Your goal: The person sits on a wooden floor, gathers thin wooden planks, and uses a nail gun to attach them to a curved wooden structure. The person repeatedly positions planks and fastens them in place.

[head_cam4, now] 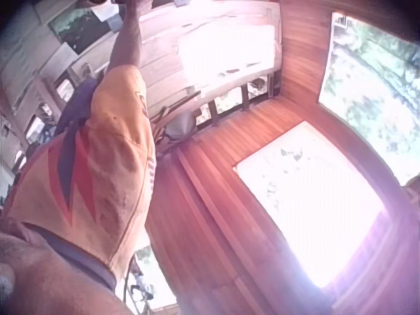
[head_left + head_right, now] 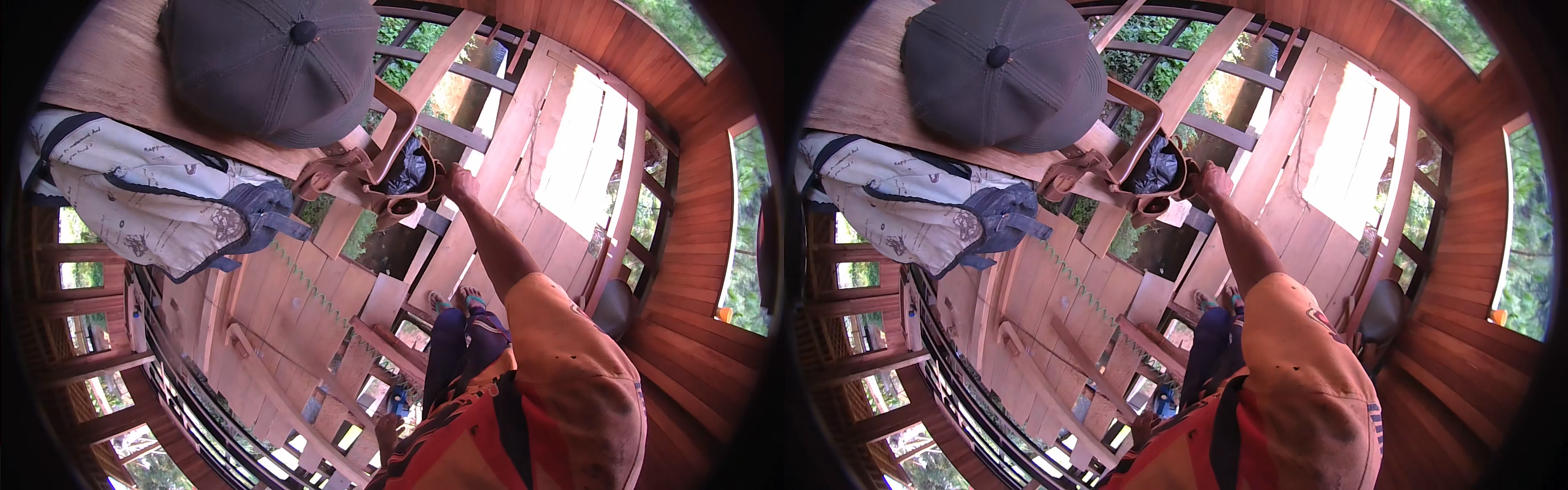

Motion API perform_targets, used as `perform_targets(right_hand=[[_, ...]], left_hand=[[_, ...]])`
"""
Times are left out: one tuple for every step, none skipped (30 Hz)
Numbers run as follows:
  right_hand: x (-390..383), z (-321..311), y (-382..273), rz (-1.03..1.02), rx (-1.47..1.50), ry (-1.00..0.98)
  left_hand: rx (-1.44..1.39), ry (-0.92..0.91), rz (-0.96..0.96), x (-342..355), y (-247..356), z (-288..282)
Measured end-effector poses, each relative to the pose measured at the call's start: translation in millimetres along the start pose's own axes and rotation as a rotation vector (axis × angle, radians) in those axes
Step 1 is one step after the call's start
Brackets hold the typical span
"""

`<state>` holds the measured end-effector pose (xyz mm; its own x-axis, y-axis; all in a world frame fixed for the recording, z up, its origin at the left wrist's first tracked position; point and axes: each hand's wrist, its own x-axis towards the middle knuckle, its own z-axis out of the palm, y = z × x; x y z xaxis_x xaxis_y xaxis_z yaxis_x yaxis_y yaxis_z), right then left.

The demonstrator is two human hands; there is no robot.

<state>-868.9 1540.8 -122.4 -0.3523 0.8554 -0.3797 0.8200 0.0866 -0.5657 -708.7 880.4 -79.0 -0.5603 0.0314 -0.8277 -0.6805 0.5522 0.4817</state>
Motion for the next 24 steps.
perform_targets(right_hand=[[5.2, 1.5, -0.4, -0.012, -0.016, 0.015], [9.1, 2.9, -0.2, -0.023, -0.030, 0.030], [6.7, -1.6, -0.8, -0.057, -0.049, 0.027], [6.6, -3.1, -0.7, -0.037, -0.055, -0.024], [7.1, -4.1, -0.5, -0.016, -0.060, -0.074], [8.3, -10.9, -1.9, 0.006, -0.071, -0.112], [-2.9, -20.1, -8.7, -0.017, -0.155, -0.057], [1.2, -19.4, -6.0, -0.027, -0.205, -0.076], [3.3, -20.9, -2.7, -0.046, -0.183, -0.062], [1.5, -20.8, 0.1, -0.064, -0.158, -0.059], [2.5, -23.7, 3.3, -0.103, -0.197, -0.050], [0.4, -26.4, 5.6, -0.128, -0.157, -0.038], [-2.7, -28.8, 6.9, -0.154, -0.116, -0.031], [-5.6, -31.4, 9.2, -0.180, -0.075, -0.024], [-7.1, -33.3, 15.8, -0.251, -0.038, 0.018], [-10.6, -38.2, 18.6, -0.255, 0.007, -0.004], [-18.4, -48.7, 18.5, -0.258, 0.055, -0.024], [-25.2, -60.5, 17.5, -0.259, 0.107, -0.043], [-30.2, -69.7, 15.8, -0.248, 0.165, -0.084], [-29.7, -70.9, 21.6, -0.267, 0.218, -0.099], [-26.6, -72.9, 29.0, -0.287, 0.270, -0.108], [-23.1, -74.9, 33.8, -0.317, 0.324, -0.124], [-24.9, -77.6, 43.5, -0.296, 0.318, -0.137], [-21.9, -76.5, 40.0, -0.306, 0.323, -0.149]], left_hand=[[0.034, -0.015, -0.025, 2.2, -9.3, 0.0], [0.056, -0.018, -0.050, 5.0, -16.6, -4.6], [0.063, -0.023, -0.075, 10.6, -22.0, 0.5], [0.066, -0.017, -0.082, 14.2, -26.1, -0.6], [0.061, -0.010, -0.091, 17.7, -29.5, -4.1], [0.048, -0.010, -0.093, 24.5, -26.9, -2.3], [0.015, 0.001, -0.100, 30.7, -24.5, -2.0], [-0.018, 0.008, -0.105, 37.4, -21.1, -3.2], [-0.058, 0.012, -0.108, 44.4, -13.6, -2.5], [-0.097, 0.017, -0.115, 50.0, -9.5, -5.1], [-0.146, 0.021, -0.117, 56.8, -5.3, -4.1], [-0.193, 0.027, -0.118, 62.3, 0.5, -3.8], [-0.245, 0.029, -0.117, 67.5, 5.6, -5.2], [-0.307, 0.030, -0.108, 75.4, 12.6, -6.1], [-0.367, 0.044, -0.089, 81.8, 22.0, -3.2], [-0.417, 0.069, -0.073, 83.3, 29.7, -1.4], [-0.458, 0.119, -0.026, 75.7, 56.7, 11.7], [-0.494, 0.168, 0.024, 64.1, 88.9, 25.3], [-0.447, 0.154, 0.068, 61.4, 100.0, 27.6], [-0.400, 0.137, 0.114, 60.0, 108.7, 30.3], [-0.422, 0.170, 0.129, 51.6, 123.9, 39.9], [-0.452, 0.211, 0.147, 41.9, 136.4, 49.7], [-0.453, 0.218, 0.121, 45.5, 131.4, 52.5], [-0.407, 0.118, 0.145, 49.0, 118.4, 48.0]])
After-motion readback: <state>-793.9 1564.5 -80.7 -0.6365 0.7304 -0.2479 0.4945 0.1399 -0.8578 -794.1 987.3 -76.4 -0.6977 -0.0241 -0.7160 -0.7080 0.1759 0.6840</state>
